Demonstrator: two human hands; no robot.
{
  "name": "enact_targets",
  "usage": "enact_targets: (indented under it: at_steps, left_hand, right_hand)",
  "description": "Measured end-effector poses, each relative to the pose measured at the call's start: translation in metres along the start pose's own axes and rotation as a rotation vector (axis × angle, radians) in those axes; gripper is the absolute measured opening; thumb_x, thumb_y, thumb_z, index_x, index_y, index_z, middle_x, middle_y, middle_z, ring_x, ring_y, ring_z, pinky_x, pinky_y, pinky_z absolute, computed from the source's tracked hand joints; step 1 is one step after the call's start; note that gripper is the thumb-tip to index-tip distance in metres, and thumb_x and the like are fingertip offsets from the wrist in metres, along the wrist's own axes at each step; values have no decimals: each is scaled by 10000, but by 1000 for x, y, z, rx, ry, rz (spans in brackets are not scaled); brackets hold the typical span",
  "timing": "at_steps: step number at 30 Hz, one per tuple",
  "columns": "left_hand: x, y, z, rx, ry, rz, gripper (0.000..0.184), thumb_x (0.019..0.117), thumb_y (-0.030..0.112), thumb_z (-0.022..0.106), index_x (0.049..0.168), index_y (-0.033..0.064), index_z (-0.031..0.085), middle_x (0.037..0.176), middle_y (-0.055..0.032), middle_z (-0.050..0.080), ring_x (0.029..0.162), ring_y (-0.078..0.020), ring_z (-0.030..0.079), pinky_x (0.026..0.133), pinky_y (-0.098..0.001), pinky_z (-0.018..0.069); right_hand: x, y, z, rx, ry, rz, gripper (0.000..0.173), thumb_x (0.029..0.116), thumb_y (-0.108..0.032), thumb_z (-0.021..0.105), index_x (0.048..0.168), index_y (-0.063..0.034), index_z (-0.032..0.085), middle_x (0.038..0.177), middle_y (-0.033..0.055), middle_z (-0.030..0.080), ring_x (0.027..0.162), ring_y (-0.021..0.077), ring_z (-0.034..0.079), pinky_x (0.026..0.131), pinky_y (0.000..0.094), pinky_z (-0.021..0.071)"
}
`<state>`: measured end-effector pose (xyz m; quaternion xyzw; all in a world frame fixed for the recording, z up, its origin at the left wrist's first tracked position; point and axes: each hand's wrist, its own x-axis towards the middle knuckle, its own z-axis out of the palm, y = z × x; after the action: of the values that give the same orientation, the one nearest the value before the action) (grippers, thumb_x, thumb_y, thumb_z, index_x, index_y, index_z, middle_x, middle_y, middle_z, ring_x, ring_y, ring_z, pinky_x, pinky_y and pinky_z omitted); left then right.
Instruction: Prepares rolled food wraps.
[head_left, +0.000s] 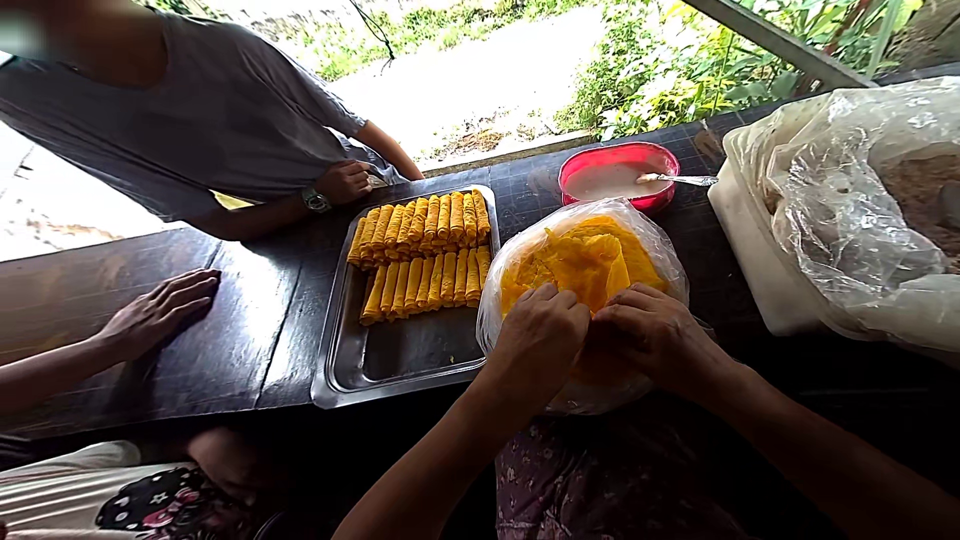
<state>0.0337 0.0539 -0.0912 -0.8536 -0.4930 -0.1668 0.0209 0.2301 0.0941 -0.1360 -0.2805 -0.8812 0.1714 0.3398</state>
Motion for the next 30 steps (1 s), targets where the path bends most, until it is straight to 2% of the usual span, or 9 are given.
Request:
enact_targets:
  at_steps: [4, 8, 11, 14, 18, 22, 24, 26, 30]
  left_hand:
    - [-11, -9, 5, -70, 66, 30, 139, 945, 212, 672, 943, 93, 746, 826, -46, 684, 821, -227, 665, 727, -370, 523]
    - [-41, -25, 2, -25, 211, 31, 259, 1033, 315, 579, 1159, 135, 716, 1083, -71, 712, 1059, -238, 665, 906, -399, 511]
    - [-65, -34, 4, 42, 311, -15, 222, 1050, 270, 573, 1170, 152, 717, 1036, -96, 697, 989, -243, 665, 842, -364, 528]
    - [-76, -35, 8, 74, 377, -71, 189, 1033, 217, 591, 1121, 152, 745, 912, -87, 684, 844, -227, 657, 744, -326, 536]
    - [-71, -26, 12, 22, 437, -99, 188, 1026, 181, 596, 1055, 107, 767, 834, -72, 718, 798, -189, 677, 727, -264, 532]
    - [-55, -9, 12, -58, 455, -71, 176, 1014, 110, 586, 1063, 69, 750, 977, -100, 760, 947, -182, 722, 890, -244, 554]
    - [-46, 1, 14, -78, 447, -45, 165, 1010, 85, 584, 1069, 64, 737, 1017, -130, 757, 1020, -216, 729, 947, -278, 557]
    - [-39, 10, 18, -92, 417, 15, 179, 1011, 43, 558, 1074, 56, 725, 1078, -164, 754, 1092, -263, 723, 981, -322, 558]
    - [-32, 17, 28, -69, 326, 129, 241, 1008, -27, 488, 1124, 35, 690, 1191, -173, 738, 1163, -303, 704, 999, -361, 558]
  right_hand:
    - [-2, 4, -2, -26, -13, -38, 218, 980, -269, 607, 1022, -105, 746, 967, 27, 720, 941, 178, 668, 847, 321, 542]
    - [-6, 4, -12, -74, -116, -88, 449, 981, -490, 564, 1251, -148, 672, 1074, 61, 697, 1040, 244, 652, 899, 398, 539]
    - [-8, 2, -11, -151, -132, -138, 446, 972, -525, 540, 1316, -273, 672, 1051, 76, 666, 1021, 271, 633, 871, 410, 531]
    - [-6, -3, -10, -208, -143, -158, 453, 951, -469, 572, 1372, -324, 650, 1032, 97, 654, 993, 298, 628, 837, 429, 531]
    - [0, -10, -6, -256, -159, -158, 460, 907, -424, 651, 1354, -320, 672, 1000, 119, 650, 926, 325, 625, 788, 453, 526]
    - [-1, -12, -2, -288, -134, -144, 459, 911, -475, 629, 1326, -286, 691, 1000, 130, 672, 918, 341, 644, 763, 474, 525]
    - [-5, -12, -3, -280, -109, -106, 514, 948, -530, 559, 1314, -192, 681, 1031, 121, 691, 973, 336, 661, 814, 483, 539]
    - [-11, -11, -5, -248, -38, -55, 566, 983, -577, 491, 1225, -102, 680, 1061, 93, 727, 1023, 303, 683, 879, 467, 547]
    - [-26, -2, -10, -182, 71, -62, 386, 1030, -441, 486, 1124, -102, 644, 1048, 38, 733, 1074, 227, 666, 987, 424, 487]
